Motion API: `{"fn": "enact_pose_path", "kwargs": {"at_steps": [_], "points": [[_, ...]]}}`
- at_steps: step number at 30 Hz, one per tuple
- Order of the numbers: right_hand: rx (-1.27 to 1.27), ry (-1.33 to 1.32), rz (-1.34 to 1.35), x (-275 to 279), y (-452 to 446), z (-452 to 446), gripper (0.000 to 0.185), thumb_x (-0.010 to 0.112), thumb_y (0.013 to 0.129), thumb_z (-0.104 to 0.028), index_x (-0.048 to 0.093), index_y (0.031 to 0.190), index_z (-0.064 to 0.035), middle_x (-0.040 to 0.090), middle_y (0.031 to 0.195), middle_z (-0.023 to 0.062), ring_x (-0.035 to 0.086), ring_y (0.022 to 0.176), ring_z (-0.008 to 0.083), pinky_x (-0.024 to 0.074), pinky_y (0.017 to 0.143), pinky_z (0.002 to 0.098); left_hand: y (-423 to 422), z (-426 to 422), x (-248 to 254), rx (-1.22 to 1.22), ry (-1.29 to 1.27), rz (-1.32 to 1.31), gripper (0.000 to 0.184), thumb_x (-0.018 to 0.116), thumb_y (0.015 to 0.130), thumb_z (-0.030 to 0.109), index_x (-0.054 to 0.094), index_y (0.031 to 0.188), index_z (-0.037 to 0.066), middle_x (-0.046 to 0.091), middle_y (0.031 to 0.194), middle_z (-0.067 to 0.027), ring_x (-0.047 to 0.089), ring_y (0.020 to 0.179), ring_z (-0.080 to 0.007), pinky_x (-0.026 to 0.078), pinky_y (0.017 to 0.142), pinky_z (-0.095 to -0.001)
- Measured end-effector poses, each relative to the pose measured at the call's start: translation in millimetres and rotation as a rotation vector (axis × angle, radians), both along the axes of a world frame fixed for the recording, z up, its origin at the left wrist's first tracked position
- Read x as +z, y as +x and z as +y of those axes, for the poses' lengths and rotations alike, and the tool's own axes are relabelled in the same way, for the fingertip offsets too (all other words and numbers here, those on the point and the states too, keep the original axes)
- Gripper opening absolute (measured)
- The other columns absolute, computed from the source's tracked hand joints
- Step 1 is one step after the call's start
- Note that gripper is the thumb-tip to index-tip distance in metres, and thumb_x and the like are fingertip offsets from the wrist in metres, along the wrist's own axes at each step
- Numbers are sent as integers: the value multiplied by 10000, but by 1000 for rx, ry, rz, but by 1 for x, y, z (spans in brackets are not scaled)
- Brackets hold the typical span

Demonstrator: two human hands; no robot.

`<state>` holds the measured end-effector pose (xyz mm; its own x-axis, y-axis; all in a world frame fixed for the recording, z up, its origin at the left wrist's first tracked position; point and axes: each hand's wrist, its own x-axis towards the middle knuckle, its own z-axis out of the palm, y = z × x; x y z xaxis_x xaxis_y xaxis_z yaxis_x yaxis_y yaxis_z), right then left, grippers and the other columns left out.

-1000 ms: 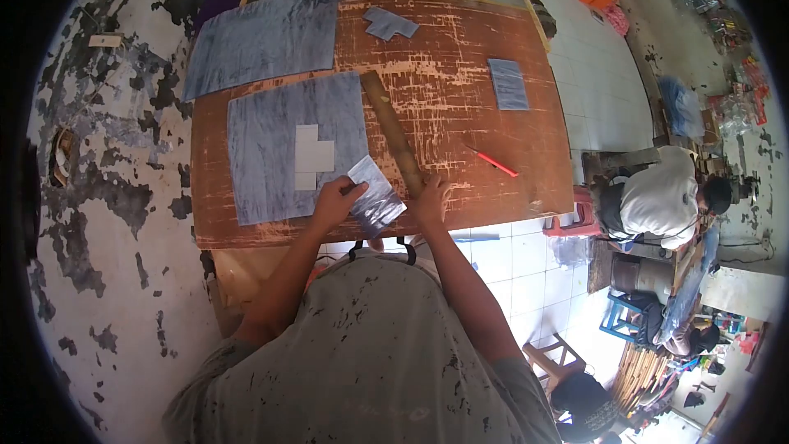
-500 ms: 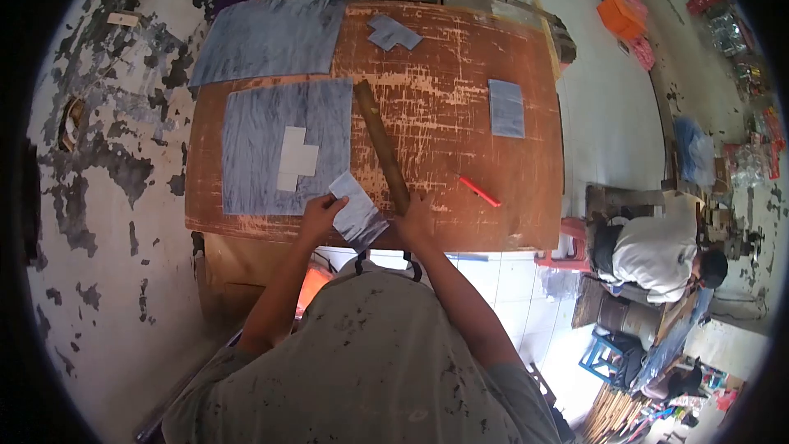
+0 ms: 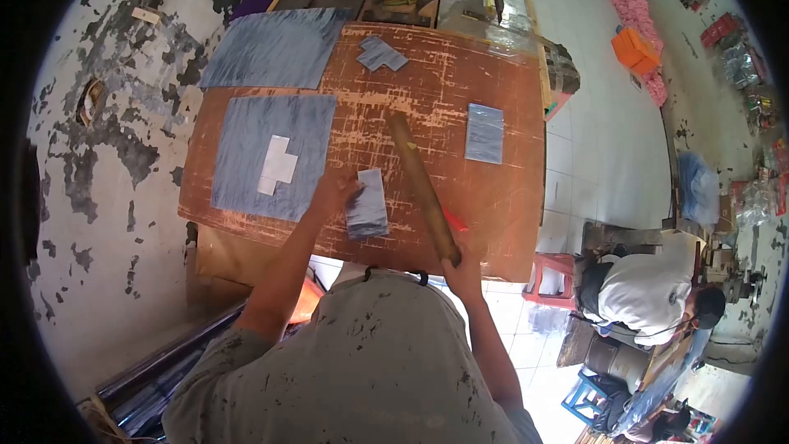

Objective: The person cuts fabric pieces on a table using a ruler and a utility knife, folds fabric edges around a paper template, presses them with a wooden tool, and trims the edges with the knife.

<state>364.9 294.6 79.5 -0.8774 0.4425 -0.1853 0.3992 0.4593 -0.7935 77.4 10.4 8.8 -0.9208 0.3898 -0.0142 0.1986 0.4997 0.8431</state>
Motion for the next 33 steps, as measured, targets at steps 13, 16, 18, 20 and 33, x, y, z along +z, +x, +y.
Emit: {"fn": "enact_pose_path", "kwargs": {"at_steps": [13, 16, 18, 20, 33], "points": [[-201, -179, -79, -5, 41, 21, 373, 736, 909, -135, 682, 1232, 45, 757, 1032, 220, 740, 955, 322, 569, 870, 432, 37, -21, 157, 144, 292, -100, 324, 693, 1053, 125, 676, 1352, 2, 811, 1132, -86, 737, 1100, -143, 560, 977, -312], [-142, -29, -19, 5, 11, 45, 317, 733, 935, -170, 685, 1171, 36, 728, 896, 199, 724, 812, 284, 544, 722, 432, 46, -49, 133, 179, 135, -177, 250, 687, 1046, 132, 729, 1265, 18, 814, 1043, -74, 742, 1008, -130, 573, 902, -319], [-144, -60, -55, 1, -13, 66, 260, 734, 945, -171, 680, 1113, 21, 697, 815, 147, 704, 738, 228, 517, 643, 408, 58, -75, 106, 248, -19, -131, 228, 675, 1056, 142, 743, 1211, -10, 800, 997, -92, 732, 908, -143, 555, 822, -295], [-138, -108, -109, -4, -38, 86, 238, 737, 950, -171, 675, 1088, 14, 681, 782, 119, 693, 711, 197, 503, 612, 393, 77, -101, 86, 319, -63, -143, 235, 680, 1048, 158, 743, 1208, -3, 792, 976, -92, 722, 886, -142, 553, 811, -303], [-106, 218, 143, -78, -115, 116, 485, 824, 915, -233, 689, 1316, 5, 720, 1061, 196, 709, 948, 319, 557, 857, 439, 115, -211, 12, 532, -121, -188, 251, 554, 1063, 175, 673, 1229, 29, 702, 899, -129, 693, 827, -228, 546, 771, -401]]}}
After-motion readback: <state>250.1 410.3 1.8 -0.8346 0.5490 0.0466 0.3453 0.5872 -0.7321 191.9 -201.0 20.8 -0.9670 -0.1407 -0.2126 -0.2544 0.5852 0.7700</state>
